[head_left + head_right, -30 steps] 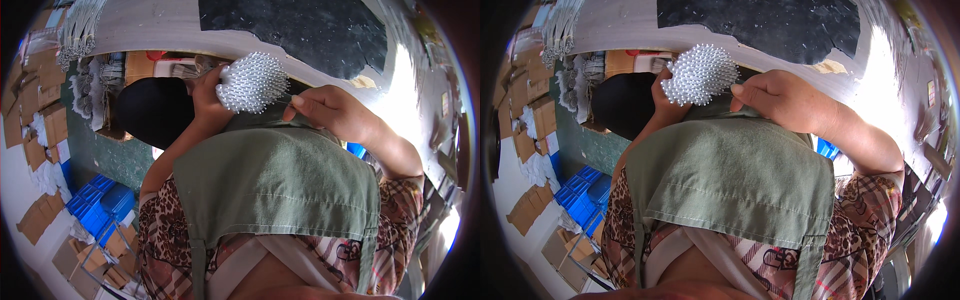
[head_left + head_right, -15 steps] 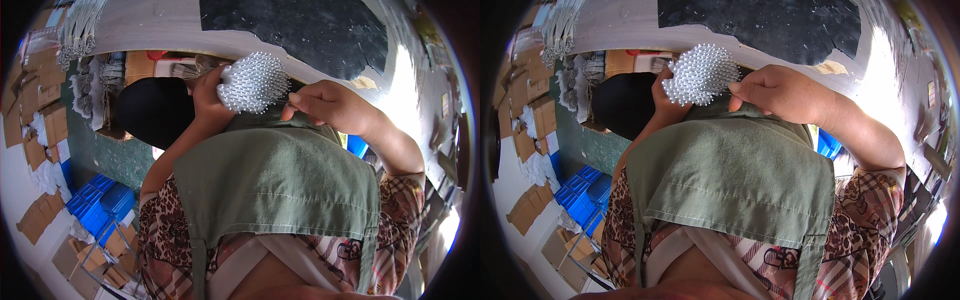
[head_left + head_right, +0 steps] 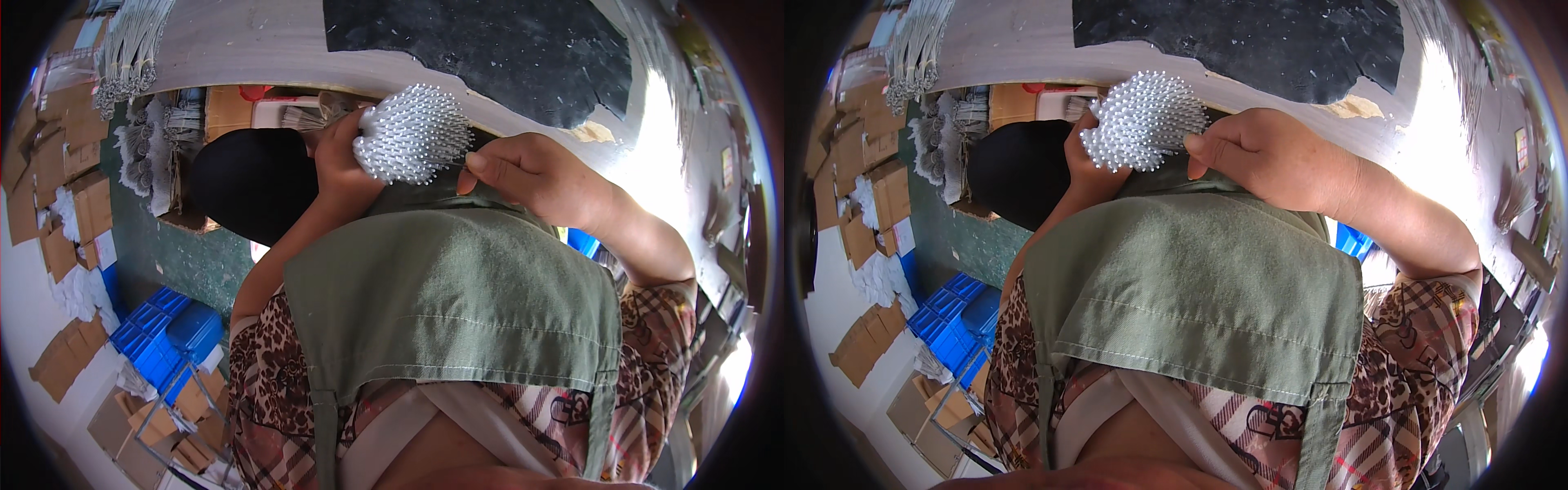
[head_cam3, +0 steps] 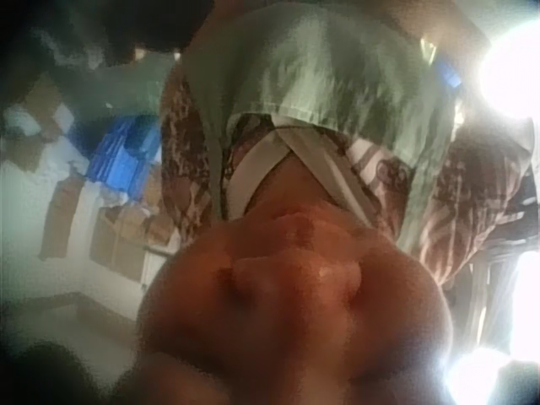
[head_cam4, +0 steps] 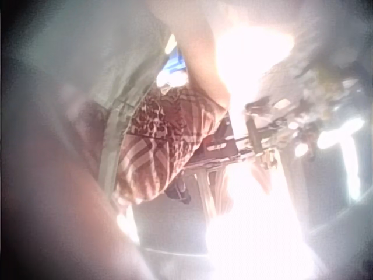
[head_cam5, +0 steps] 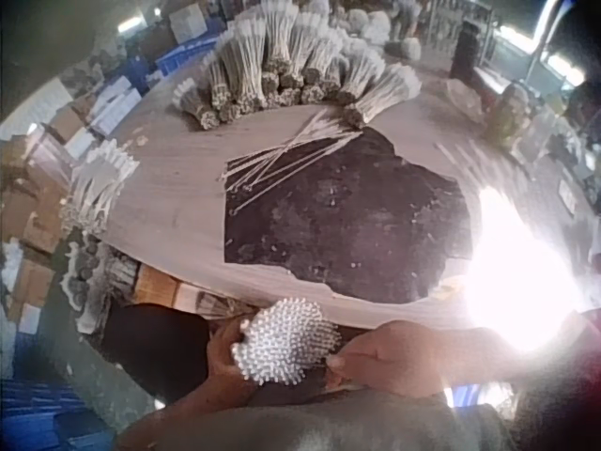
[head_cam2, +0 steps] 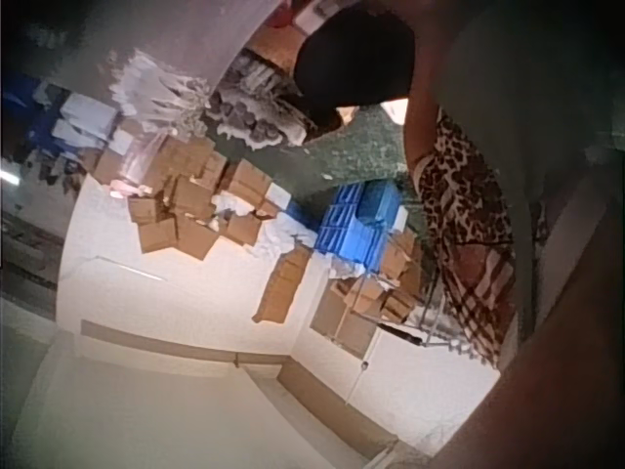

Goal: The person holds a bundle of wire brushes with white tips and uses red-handled scissors to trim the ends. They repeatedly fan the bundle to align the tips and cut them flush, working on multiple bundles throughout the clip.

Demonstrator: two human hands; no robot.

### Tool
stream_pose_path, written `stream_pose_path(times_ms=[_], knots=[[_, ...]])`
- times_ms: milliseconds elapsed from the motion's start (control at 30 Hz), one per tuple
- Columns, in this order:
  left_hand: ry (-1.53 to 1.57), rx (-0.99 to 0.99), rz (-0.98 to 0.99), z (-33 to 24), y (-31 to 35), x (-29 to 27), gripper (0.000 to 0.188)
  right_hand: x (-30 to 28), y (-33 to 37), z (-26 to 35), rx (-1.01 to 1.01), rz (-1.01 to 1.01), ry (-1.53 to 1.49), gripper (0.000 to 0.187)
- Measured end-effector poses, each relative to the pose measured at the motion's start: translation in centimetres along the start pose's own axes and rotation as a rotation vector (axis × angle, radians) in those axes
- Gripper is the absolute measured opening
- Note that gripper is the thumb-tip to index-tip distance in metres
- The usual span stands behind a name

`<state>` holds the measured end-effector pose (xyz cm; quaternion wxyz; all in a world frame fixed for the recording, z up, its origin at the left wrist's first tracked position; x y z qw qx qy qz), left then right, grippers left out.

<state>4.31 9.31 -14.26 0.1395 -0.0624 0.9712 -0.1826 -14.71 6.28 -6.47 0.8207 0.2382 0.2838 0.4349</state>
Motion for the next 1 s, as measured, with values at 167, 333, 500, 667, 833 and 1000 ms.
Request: stream_pose_path(times_ms=[167,333,500,667,833,1000], knots=[[-0.014,-0.057,-0.019,0.9,0.6,-0.1,0.046,0.1,-0.1,0.0,-0.069,-0.042,0.041,0.039],[0.062,-0.159,0.029,1.5,0.7,0.1,0.044,0.4,-0.1,-0.2,-0.087,-0.012,-0.009,0.04],[-0.016,-0.13,0.103,2.3,0.5,0.9,0.043,1.0,0.5,0.3,-0.121,0.003,-0.008,0.04],[0.057,-0.163,0.089,2.9,0.8,1.1,0.043,1.6,0.4,0.3,-0.133,0.024,-0.007,0.038],[0.103,-0.175,0.077,3.2,1.1,1.2,0.044,2.0,0.3,0.0,-0.087,0.02,-0.05,0.037],[-0.159,0.004,0.146,1.0,0.8,1.1,0.045,2.1,0.3,-0.4,-0.044,0.015,-0.015,0.036]])
Point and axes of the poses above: each hand's wrist, its own y-axis away from the middle knuckle, its own x-axis out of the palm, z = x × y, the point moved 7 cm from there along -y, towards the middle knuckle, and after that the axes turned 9 degrees about x, right-handed, at the moved point
